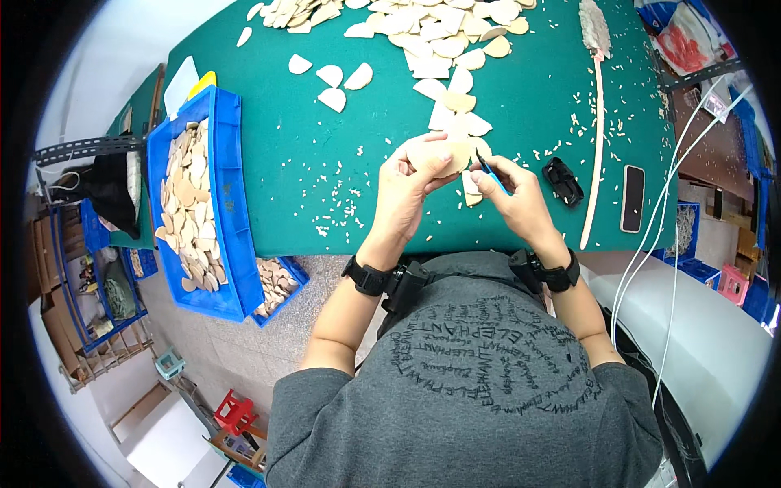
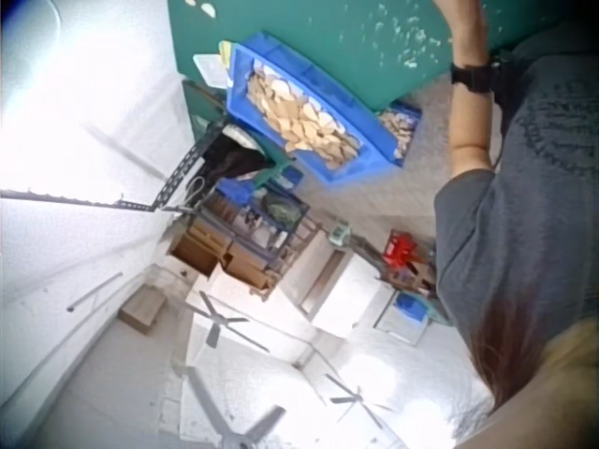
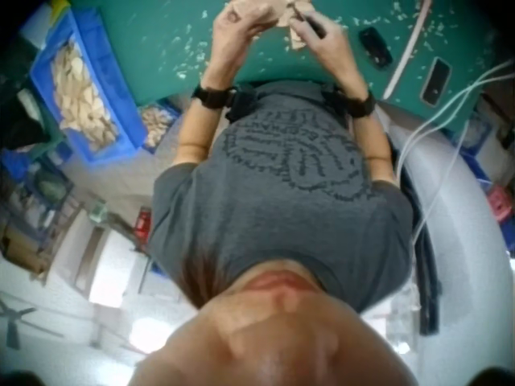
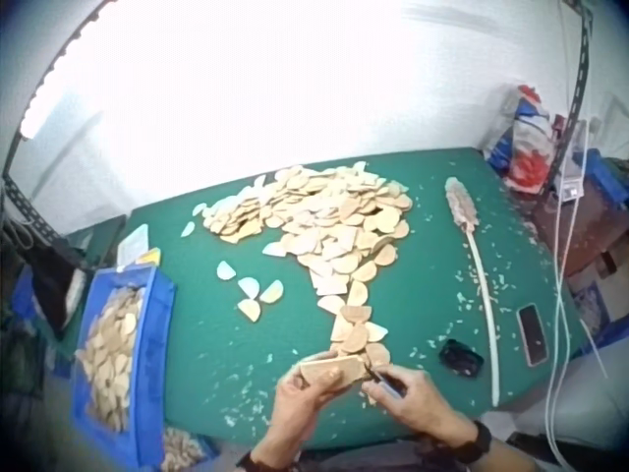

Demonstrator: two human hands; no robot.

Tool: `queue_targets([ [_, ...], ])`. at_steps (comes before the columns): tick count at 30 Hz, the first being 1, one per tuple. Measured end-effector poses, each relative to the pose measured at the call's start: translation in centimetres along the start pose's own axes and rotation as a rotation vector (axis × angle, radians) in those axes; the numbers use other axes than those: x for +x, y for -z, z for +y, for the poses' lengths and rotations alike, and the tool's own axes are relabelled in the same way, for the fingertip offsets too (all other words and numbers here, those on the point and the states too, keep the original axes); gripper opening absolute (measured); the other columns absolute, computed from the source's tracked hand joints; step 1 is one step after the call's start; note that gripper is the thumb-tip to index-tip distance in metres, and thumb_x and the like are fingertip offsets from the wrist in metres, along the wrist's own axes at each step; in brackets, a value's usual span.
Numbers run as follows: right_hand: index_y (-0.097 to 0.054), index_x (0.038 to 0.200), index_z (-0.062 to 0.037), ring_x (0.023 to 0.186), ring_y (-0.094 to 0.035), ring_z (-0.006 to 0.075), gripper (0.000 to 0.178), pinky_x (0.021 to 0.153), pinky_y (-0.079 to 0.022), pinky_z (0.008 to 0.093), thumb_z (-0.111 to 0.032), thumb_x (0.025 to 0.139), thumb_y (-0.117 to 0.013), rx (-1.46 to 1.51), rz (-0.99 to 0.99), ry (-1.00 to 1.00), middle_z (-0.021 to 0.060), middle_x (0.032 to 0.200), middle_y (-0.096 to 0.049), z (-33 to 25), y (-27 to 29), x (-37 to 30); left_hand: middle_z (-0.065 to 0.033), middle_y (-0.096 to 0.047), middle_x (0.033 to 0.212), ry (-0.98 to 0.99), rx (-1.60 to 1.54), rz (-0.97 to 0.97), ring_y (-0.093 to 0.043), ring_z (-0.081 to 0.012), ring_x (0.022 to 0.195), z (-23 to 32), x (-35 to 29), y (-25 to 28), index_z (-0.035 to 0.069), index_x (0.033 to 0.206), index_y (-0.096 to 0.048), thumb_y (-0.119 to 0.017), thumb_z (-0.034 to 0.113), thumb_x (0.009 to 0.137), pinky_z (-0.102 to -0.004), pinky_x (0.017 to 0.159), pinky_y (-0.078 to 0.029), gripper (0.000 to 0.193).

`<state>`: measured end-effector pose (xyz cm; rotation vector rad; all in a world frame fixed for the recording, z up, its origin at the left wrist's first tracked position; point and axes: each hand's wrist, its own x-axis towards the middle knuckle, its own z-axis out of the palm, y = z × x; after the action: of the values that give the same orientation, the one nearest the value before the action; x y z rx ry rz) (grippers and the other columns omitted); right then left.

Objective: The person uses a small knife to trim the edges of numerous small, light-colored wooden pieces on a green work surface. They pick up each piece individually, shave off small amounts of material, and place the trimmed pieces into a blue plastic bin to the left.

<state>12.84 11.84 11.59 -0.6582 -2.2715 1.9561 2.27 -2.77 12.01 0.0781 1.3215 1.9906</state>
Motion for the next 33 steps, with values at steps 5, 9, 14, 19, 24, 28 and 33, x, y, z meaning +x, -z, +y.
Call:
queue_targets([
  [5, -0.064, 0.102, -0.0004, 0.067, -0.055, 0.0087, 0.035, 0.060, -0.045, 0.0249, -0.031, 0.086, -0.066, -0.017, 0.048, 0.131, 0.0047, 0.076, -0.063, -0.1, -1.3, 0.3, -0.0123, -0.062, 0.106, -0.059, 0.003, 0.042, -0.064, -0.0181, 0.094, 0.3, -0.9, 0.0, -0.003, 0.113, -0.056, -0.069, 0.014, 0.083, -0.0300, 0.079, -0.057, 0.037],
  [9, -0.064, 0.100, -0.0004, 0.063, -0.052, 0.0079, 0.035, 0.057, -0.043, 0.0247, -0.033, 0.087, -0.065, 0.015, 0.039, 0.081, 0.0029, 0.073, -0.060, -0.3, -1.8, 0.2, -0.0122, -0.062, 0.106, -0.125, 0.005, 0.053, -0.063, -0.0176, 0.093, 0.4, -1.3, -0.1, -0.003, 0.112, -0.058, -0.070, 0.014, 0.083, -0.0298, 0.078, -0.057, 0.035],
  [14, -0.065, 0.094, -0.0004, 0.056, -0.047, 0.0062, 0.033, 0.050, -0.039, 0.0246, -0.033, 0.086, -0.065, -0.050, 0.052, 0.050, 0.0008, 0.065, -0.055, -1.6, -2.4, 0.1, -0.0121, -0.062, 0.106, -0.168, 0.029, 0.074, -0.063, -0.0173, 0.092, 0.2, -1.6, 0.4, -0.003, 0.111, -0.058, -0.070, 0.014, 0.083, -0.0301, 0.077, -0.057, 0.035],
  [19, -0.066, 0.092, -0.0003, 0.054, -0.045, 0.0066, 0.032, 0.047, -0.036, 0.0258, -0.031, 0.086, -0.066, -0.102, 0.065, 0.053, 0.0011, 0.061, -0.053, -1.8, -3.1, 0.2, -0.0121, -0.062, 0.105, -0.177, 0.043, 0.090, -0.063, -0.0172, 0.091, 0.4, -2.0, 1.0, -0.002, 0.110, -0.058, -0.070, 0.014, 0.083, -0.0304, 0.077, -0.057, 0.034],
  [24, -0.066, 0.092, 0.0006, 0.053, -0.041, 0.0072, 0.031, 0.047, -0.033, 0.0260, -0.030, 0.085, -0.067, -0.165, 0.049, 0.034, 0.0012, 0.060, -0.052, -1.8, -3.9, 0.2, -0.0118, -0.062, 0.105, -0.151, 0.020, 0.102, -0.063, -0.0174, 0.091, 0.7, -2.3, 2.0, -0.002, 0.111, -0.058, -0.069, 0.014, 0.084, -0.0304, 0.077, -0.057, 0.033],
  [28, -0.067, 0.089, 0.0006, 0.056, -0.041, 0.0061, 0.030, 0.049, -0.032, 0.0248, -0.029, 0.085, -0.067, -0.072, 0.090, 0.026, -0.0006, 0.063, -0.052, -0.8, -4.7, 0.5, -0.0112, -0.062, 0.106, -0.170, -0.007, 0.169, -0.063, -0.0180, 0.093, 1.3, -2.7, 3.9, -0.003, 0.111, -0.057, -0.069, 0.011, 0.083, -0.0309, 0.077, -0.057, 0.033],
  [33, -0.064, 0.100, -0.0006, 0.056, -0.042, 0.0015, 0.026, 0.046, -0.032, 0.0193, -0.024, 0.089, -0.065, 0.035, 0.118, -0.012, -0.0048, 0.065, -0.051, -0.4, -2.7, 0.4, -0.0139, -0.062, 0.108, -0.566, -0.074, 0.476, -0.063, -0.0203, 0.094, 7.5, -3.9, 14.9, -0.004, 0.115, -0.055, -0.061, 0.011, 0.090, -0.0299, 0.079, -0.055, 0.030],
])
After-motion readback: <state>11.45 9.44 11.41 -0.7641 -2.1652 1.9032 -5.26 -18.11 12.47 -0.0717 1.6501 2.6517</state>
